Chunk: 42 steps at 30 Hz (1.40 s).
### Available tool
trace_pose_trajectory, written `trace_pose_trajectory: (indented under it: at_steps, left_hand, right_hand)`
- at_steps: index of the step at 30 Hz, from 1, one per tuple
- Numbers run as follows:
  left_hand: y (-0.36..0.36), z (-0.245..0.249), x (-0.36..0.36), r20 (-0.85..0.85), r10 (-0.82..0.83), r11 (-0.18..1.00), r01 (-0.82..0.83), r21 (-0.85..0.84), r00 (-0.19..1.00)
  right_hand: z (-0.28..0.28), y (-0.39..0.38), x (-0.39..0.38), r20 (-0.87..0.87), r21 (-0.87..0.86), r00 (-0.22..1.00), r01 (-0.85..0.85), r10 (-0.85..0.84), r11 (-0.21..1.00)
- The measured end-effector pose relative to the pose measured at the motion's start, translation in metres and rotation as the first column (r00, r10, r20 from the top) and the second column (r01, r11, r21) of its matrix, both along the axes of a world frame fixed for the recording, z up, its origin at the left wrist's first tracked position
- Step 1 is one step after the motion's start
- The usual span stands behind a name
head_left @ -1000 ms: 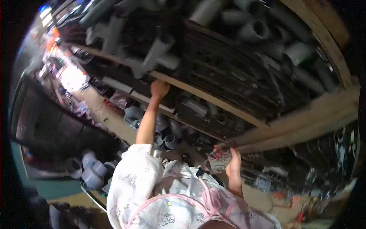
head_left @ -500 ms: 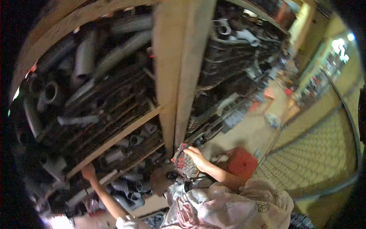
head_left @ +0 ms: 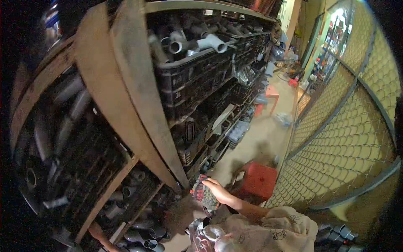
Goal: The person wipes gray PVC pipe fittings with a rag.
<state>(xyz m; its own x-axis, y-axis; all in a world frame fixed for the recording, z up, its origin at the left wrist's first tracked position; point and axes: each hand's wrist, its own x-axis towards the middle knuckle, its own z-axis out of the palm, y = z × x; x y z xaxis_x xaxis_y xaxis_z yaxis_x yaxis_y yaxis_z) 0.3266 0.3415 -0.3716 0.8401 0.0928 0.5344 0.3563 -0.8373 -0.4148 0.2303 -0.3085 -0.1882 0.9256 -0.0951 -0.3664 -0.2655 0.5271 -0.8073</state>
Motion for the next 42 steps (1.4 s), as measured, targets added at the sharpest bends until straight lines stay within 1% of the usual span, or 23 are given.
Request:
trace_pose_trajectory:
  at_steps: [1,2,4,6,8,9,10,13,15,18,19,21,23,26,27,29,33,35,36,37,39,40,42]
  left_hand:
    - [0.000,0.004,-0.012,0.110,-0.183,0.980,0.172,0.103,0.977]
    - [-0.006,0.006,-0.019,0.077,-0.027,0.999,0.030,-0.036,0.997]
    - [-0.028,0.014,-0.023,0.063,0.110,0.972,-0.095,-0.214,0.992]
    - [-0.101,0.062,-0.044,0.144,0.090,0.952,-0.042,-0.304,0.986]
    - [-0.181,0.104,-0.055,0.268,0.054,0.913,0.061,-0.403,0.962]
    - [-0.233,0.111,-0.046,0.321,-0.008,0.871,0.165,-0.463,0.947]
    - [-0.289,0.117,-0.038,0.370,-0.076,0.807,0.275,-0.522,0.926]
    - [-0.479,0.116,0.001,0.421,-0.292,0.452,0.512,-0.731,0.859]
    - [-0.588,0.106,0.020,0.384,-0.414,0.184,0.489,-0.853,0.825]
    - [-0.676,0.078,0.030,0.252,-0.535,-0.052,0.265,-0.963,0.807]
    - [-0.684,0.068,0.032,0.217,-0.540,-0.098,0.195,-0.976,0.814]
    - [-0.682,0.042,0.040,0.158,-0.519,-0.193,0.066,-0.979,0.840]
    - [-0.666,0.019,0.046,0.129,-0.474,-0.291,-0.016,-0.957,0.871]
    - [-0.634,-0.013,0.055,0.112,-0.422,-0.416,-0.082,-0.906,0.900]
    - [-0.619,-0.020,0.059,0.109,-0.411,-0.437,-0.091,-0.895,0.905]
    - [-0.599,-0.030,0.064,0.109,-0.386,-0.487,-0.102,-0.867,0.916]
    - [-0.586,-0.039,0.068,0.140,-0.328,-0.568,-0.076,-0.820,0.934]
    - [-0.588,-0.039,0.073,0.159,-0.312,-0.573,-0.052,-0.818,0.937]
    - [-0.594,-0.041,0.069,0.127,-0.285,-0.566,-0.060,-0.822,0.950]
    - [-0.603,-0.042,0.066,0.161,-0.256,-0.615,-0.032,-0.788,0.953]
    - [-0.627,-0.005,0.045,0.214,-0.169,-0.704,0.034,-0.709,0.962]
    - [-0.632,0.006,0.040,0.205,-0.207,-0.699,0.003,-0.715,0.957]
    - [-0.639,0.020,0.037,0.341,-0.205,-0.684,0.115,-0.721,0.918]
  right_hand:
    - [-0.005,-0.013,0.007,-0.010,-0.031,1.000,0.018,-0.018,0.999]
    - [-0.002,-0.018,0.010,-0.036,-0.084,0.999,0.036,-0.039,0.996]
    - [-0.006,-0.033,0.018,-0.125,-0.182,0.990,0.043,-0.067,0.982]
    - [0.007,-0.047,0.027,-0.193,-0.250,0.970,0.097,-0.147,0.963]
    - [0.006,-0.073,0.044,-0.207,-0.120,0.978,0.016,-0.041,0.993]
    - [-0.027,-0.086,0.051,-0.182,-0.191,0.983,-0.002,-0.033,0.982]
    - [-0.052,-0.101,0.059,-0.094,-0.164,0.995,-0.001,-0.015,0.986]
    - [-0.038,-0.153,0.081,-0.222,-0.204,0.975,-0.023,-0.023,0.979]
    - [-0.051,-0.185,0.103,-0.146,-0.173,0.988,0.018,-0.044,0.985]
    - [-0.020,-0.226,0.130,-0.090,-0.155,0.990,0.091,-0.106,0.984]
    - [-0.013,-0.234,0.139,-0.059,-0.120,0.989,0.131,-0.138,0.984]
    - [0.003,-0.249,0.154,-0.047,-0.336,0.993,0.084,-0.106,0.938]
    - [0.011,-0.247,0.160,0.077,-0.408,0.997,0.018,0.014,0.913]
    - [0.061,-0.225,0.130,-0.051,-0.330,0.995,0.062,-0.084,0.942]
    - [0.029,-0.211,0.138,0.008,-0.247,0.983,0.179,-0.183,0.952]
    - [0.019,-0.199,0.137,0.057,-0.132,0.975,0.221,-0.215,0.966]
    - [0.047,-0.195,0.133,0.026,-0.341,0.965,0.254,-0.262,0.905]
    - [0.074,-0.212,0.122,0.024,-0.294,0.996,0.088,-0.085,0.952]
    - [0.066,-0.214,0.123,0.023,-0.267,0.994,0.114,-0.112,0.957]
    - [0.059,-0.216,0.125,0.040,-0.242,0.986,0.168,-0.163,0.956]
    - [0.039,-0.218,0.132,0.062,-0.189,0.969,0.247,-0.239,0.950]
    - [0.031,-0.225,0.134,0.102,-0.194,0.980,0.189,-0.172,0.963]
    - [0.014,-0.225,0.140,0.126,-0.143,0.962,0.259,-0.242,0.955]
